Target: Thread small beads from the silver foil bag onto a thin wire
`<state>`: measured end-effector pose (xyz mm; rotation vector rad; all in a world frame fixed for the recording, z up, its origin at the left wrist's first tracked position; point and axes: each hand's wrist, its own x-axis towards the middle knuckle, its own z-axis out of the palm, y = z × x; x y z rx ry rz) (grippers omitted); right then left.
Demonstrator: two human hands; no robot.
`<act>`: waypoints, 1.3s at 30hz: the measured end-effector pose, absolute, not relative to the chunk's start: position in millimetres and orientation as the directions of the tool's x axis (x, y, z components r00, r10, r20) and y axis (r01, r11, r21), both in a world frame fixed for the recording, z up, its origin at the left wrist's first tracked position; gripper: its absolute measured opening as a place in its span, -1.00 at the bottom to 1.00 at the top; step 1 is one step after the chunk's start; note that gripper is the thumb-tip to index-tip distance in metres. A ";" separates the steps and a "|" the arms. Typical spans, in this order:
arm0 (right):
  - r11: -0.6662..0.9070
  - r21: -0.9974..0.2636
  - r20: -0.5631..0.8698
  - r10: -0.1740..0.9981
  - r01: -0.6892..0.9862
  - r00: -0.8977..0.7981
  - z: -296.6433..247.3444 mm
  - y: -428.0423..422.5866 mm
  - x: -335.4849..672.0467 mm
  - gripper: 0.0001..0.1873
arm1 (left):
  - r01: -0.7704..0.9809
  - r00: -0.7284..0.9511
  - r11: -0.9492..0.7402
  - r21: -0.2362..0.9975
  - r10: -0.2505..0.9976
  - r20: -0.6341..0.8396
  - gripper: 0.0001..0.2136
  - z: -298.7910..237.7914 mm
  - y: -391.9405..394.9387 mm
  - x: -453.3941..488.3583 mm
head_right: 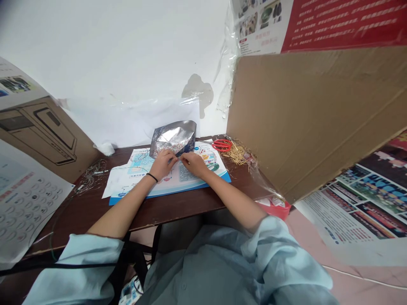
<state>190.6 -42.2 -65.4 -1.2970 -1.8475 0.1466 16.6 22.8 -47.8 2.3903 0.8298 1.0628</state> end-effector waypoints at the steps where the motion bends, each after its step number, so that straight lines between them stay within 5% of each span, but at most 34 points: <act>1: 0.451 -0.533 0.575 0.814 0.716 -0.085 -65.1 -42.1 191.0 -0.82 | 0.377 0.490 -0.727 0.575 0.683 0.542 -0.85 -47.2 24.8 14.7; 8: 0.385 -0.631 0.571 0.818 0.674 0.067 -59.4 -40.9 195.3 -0.86 | 0.474 0.154 -0.465 0.747 0.880 0.450 -0.72 -45.1 32.2 0.8; 16: 0.390 -0.616 0.574 0.818 0.684 0.050 -56.8 -43.2 191.9 -0.87 | 0.637 0.168 -0.438 0.635 0.882 0.440 -0.74 -45.0 34.9 1.7; 20: 0.399 -0.608 0.588 0.808 0.687 0.050 -57.9 -42.4 192.6 -0.86 | 0.842 0.271 -0.400 0.361 0.893 0.358 -0.85 -40.2 32.6 2.0; 24: 0.391 -0.632 0.581 0.811 0.669 0.074 -59.2 -41.0 194.7 -0.85 | 0.921 0.310 -0.355 0.157 0.916 0.253 -0.75 -35.3 28.7 2.6; 39: 0.399 -0.636 0.576 0.815 0.661 0.063 -61.6 -37.7 196.0 -0.89 | 0.896 0.307 -0.390 0.214 0.891 0.336 -0.77 -39.3 36.6 -1.3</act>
